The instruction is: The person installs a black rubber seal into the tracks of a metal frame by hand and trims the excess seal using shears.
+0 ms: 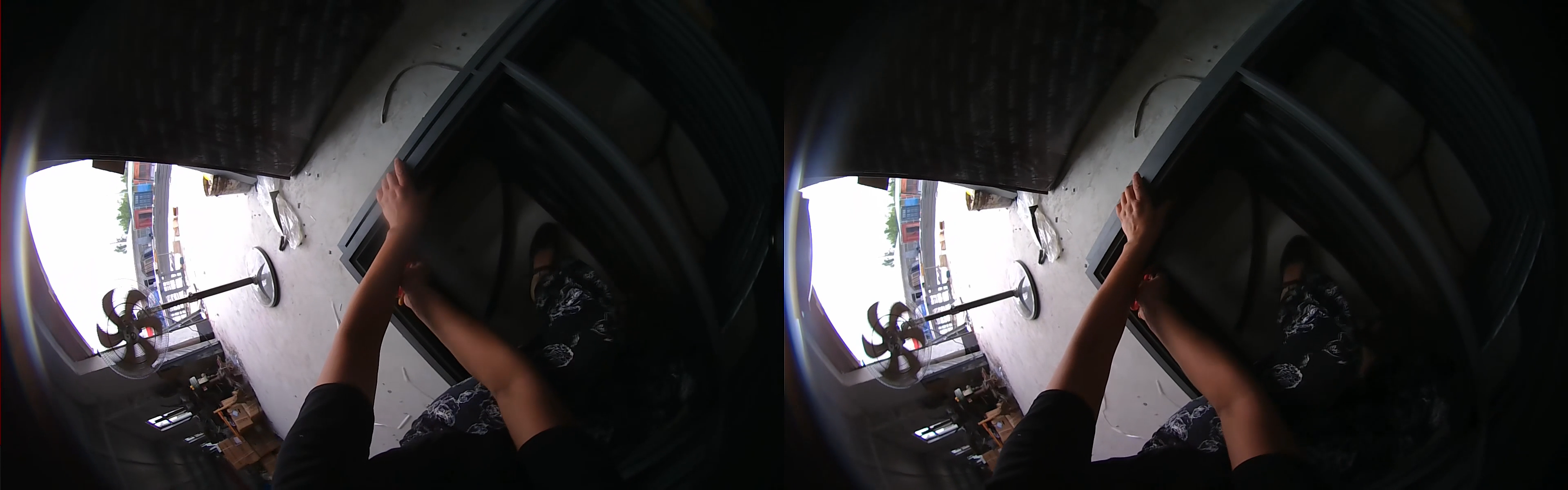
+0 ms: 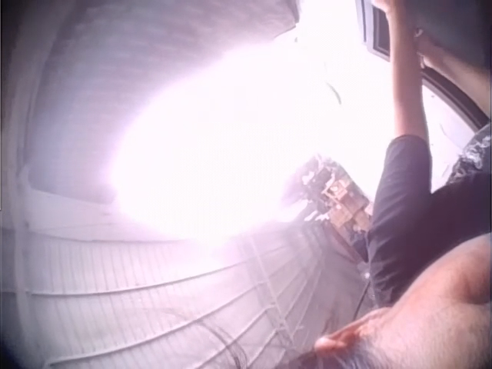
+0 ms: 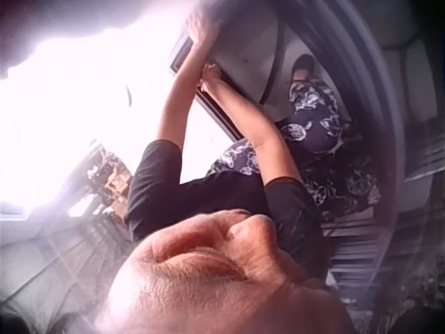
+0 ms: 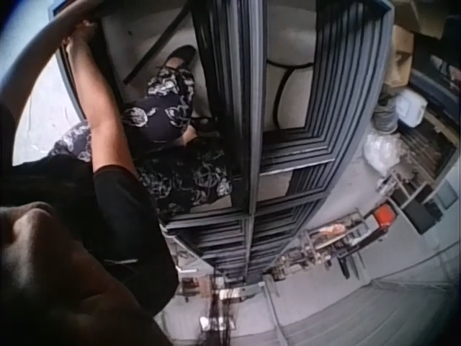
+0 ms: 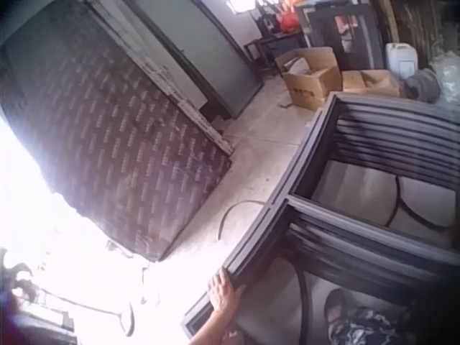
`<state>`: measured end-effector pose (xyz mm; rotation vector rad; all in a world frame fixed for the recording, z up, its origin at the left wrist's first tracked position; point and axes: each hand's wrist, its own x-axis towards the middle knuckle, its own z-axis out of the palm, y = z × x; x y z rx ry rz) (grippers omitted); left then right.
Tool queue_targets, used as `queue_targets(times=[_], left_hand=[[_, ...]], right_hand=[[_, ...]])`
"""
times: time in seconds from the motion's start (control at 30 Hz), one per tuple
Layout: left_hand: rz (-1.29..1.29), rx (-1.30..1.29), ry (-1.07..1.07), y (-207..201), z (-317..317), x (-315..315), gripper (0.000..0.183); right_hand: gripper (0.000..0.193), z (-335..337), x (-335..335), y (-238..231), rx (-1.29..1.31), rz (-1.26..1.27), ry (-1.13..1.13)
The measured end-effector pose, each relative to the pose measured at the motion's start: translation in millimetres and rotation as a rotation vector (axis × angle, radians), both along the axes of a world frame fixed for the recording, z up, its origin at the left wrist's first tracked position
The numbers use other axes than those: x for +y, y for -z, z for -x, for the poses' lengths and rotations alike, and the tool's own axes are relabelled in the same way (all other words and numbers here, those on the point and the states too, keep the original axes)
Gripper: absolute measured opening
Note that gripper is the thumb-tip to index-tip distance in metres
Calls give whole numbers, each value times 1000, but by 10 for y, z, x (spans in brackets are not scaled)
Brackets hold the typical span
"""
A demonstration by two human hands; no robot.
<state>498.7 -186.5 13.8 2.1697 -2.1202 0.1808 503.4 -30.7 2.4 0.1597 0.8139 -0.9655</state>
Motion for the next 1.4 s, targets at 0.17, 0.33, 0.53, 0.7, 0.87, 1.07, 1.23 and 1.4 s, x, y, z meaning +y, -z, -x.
queue_targets(times=[0.17,0.33,0.53,0.7,0.87,1.07,1.23,1.4], left_hand=[[33,11,56,1,6,28,75],[314,-132,297,97,180,-139,54],[511,-216,279,237,325,-388,41],[576,-307,222,288,359,-426,39],[543,-308,239,239,483,-577,37],[472,-211,259,364,616,-782,48],[400,-264,137,320,690,-758,41],[238,-27,85,137,777,-749,51]], right_hand=[[44,-149,-49,215,-216,-178,18],[47,130,66,153,-116,200,-208],[48,246,-49,-218,-208,-321,-132],[48,117,-33,-164,-274,-126,-232],[48,-36,22,-47,-313,-64,-249],[48,-80,66,38,-338,-41,-270],[49,-85,84,77,-319,-26,-305],[49,-100,47,63,-302,-7,-259]])
